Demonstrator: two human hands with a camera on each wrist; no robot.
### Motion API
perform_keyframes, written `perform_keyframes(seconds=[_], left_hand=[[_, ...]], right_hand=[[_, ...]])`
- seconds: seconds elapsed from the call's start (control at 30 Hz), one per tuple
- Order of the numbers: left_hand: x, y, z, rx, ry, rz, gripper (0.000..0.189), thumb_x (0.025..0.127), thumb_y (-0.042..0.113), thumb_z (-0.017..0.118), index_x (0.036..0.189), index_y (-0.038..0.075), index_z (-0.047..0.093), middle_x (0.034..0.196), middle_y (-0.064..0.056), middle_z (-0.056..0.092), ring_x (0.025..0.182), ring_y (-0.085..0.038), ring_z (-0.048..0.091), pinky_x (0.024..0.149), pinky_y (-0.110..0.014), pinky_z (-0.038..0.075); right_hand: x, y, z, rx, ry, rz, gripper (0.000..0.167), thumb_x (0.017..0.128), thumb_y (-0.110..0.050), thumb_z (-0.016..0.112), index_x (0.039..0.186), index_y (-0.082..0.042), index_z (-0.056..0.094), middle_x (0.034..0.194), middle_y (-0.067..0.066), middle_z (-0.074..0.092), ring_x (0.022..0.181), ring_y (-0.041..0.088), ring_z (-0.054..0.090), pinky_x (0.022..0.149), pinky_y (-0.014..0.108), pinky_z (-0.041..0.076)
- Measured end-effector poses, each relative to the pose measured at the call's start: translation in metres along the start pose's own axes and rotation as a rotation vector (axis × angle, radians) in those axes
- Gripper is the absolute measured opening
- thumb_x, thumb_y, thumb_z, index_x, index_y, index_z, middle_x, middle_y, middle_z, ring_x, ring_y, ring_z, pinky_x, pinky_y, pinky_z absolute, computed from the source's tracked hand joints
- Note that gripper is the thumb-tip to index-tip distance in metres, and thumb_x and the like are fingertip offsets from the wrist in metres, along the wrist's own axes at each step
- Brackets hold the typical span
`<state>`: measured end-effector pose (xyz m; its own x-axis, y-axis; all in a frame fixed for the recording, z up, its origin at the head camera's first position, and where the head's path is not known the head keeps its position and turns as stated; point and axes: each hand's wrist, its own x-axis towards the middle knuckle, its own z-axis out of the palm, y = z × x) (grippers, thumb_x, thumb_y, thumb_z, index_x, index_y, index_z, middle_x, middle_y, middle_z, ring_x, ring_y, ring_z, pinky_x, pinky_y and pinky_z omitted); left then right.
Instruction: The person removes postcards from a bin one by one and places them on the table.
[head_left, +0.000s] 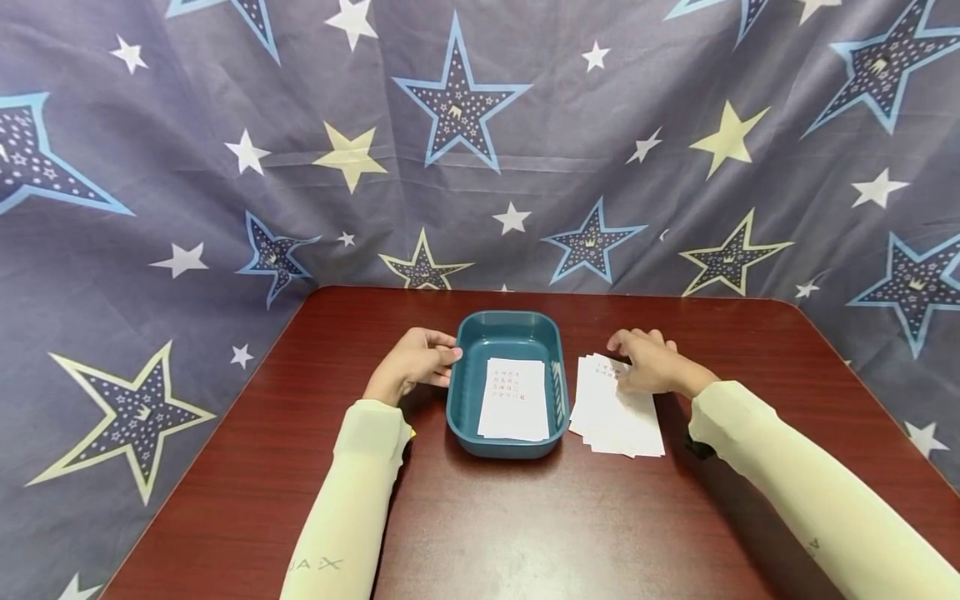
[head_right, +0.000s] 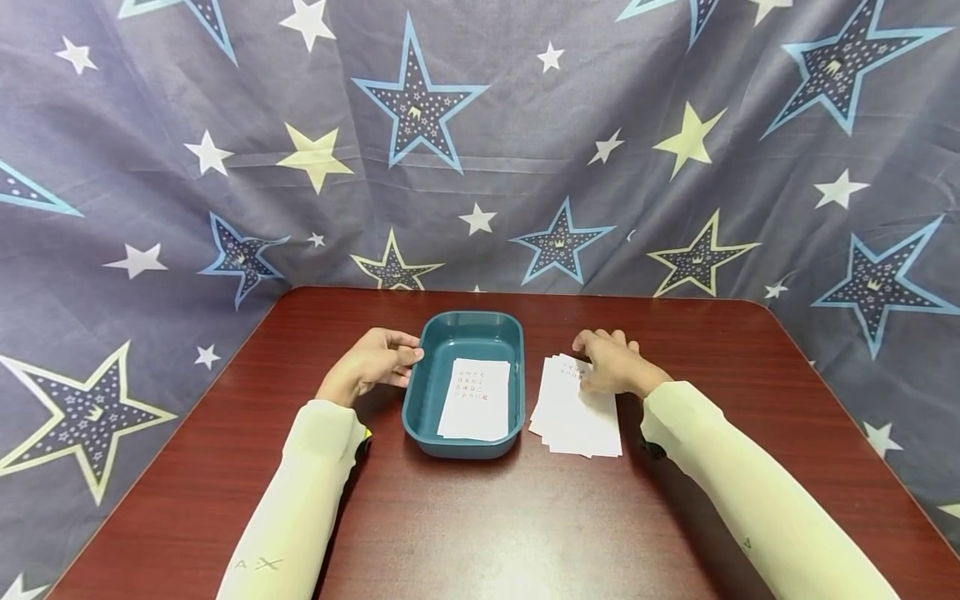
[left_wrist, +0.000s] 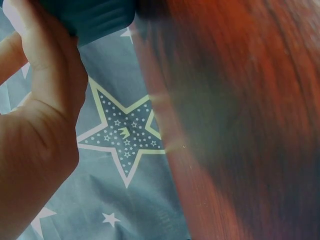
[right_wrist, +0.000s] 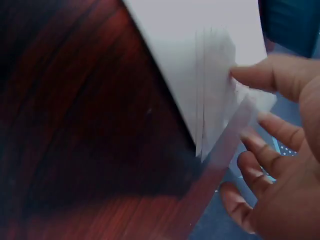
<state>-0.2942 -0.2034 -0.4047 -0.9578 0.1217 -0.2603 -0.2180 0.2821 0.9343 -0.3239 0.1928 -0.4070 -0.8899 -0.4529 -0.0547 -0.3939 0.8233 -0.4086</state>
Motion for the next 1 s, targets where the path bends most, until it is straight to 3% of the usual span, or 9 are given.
perform_keyframes(seconds=[0.13,0.47,0.6,0.77,1.0], left_hand=[[0.002,0.0,-0.002,0.012,-0.006,0.001,0.043,0.098,0.009,0.066,0.136,-0.007,0.055,0.111,-0.025,0.065,0.065,-0.015,0.065,0.06,-0.027,0.063],[0.004,0.0,-0.003,0.005,-0.01,-0.006,0.045,0.098,0.009,0.067,0.138,-0.007,0.054,0.112,-0.025,0.065,0.063,-0.014,0.065,0.059,-0.027,0.062],[0.004,0.0,-0.004,0.001,-0.009,-0.007,0.045,0.098,0.009,0.066,0.138,-0.008,0.054,0.11,-0.024,0.064,0.063,-0.014,0.063,0.059,-0.026,0.062],[0.005,0.001,-0.004,-0.002,-0.013,-0.007,0.044,0.098,0.009,0.066,0.137,-0.008,0.054,0.109,-0.024,0.064,0.065,-0.014,0.063,0.059,-0.026,0.062],[0.006,0.003,-0.004,-0.001,-0.018,-0.005,0.044,0.098,0.009,0.066,0.137,-0.008,0.055,0.108,-0.024,0.065,0.064,-0.014,0.063,0.058,-0.025,0.062]], right_hand=[[-0.001,-0.001,0.001,-0.051,0.002,0.008,0.069,0.071,-0.01,0.082,0.134,-0.006,0.054,0.131,0.021,0.053,0.115,0.043,0.039,0.082,0.051,0.032],[0.003,-0.006,-0.003,-0.096,-0.037,-0.001,0.071,0.076,-0.01,0.078,0.142,-0.006,0.052,0.136,0.02,0.054,0.113,0.041,0.039,0.079,0.045,0.03],[0.009,-0.014,-0.004,-0.11,0.041,-0.038,0.059,0.086,-0.015,0.075,0.139,-0.004,0.053,0.132,0.023,0.057,0.113,0.043,0.043,0.083,0.05,0.035],[0.019,-0.034,-0.006,-0.035,0.177,-0.136,0.046,0.095,-0.026,0.071,0.132,-0.003,0.059,0.124,0.023,0.062,0.113,0.039,0.05,0.095,0.056,0.043],[0.032,-0.068,-0.003,0.047,0.19,-0.243,0.049,0.097,-0.037,0.069,0.134,-0.005,0.06,0.122,0.017,0.063,0.113,0.031,0.053,0.097,0.048,0.049]])
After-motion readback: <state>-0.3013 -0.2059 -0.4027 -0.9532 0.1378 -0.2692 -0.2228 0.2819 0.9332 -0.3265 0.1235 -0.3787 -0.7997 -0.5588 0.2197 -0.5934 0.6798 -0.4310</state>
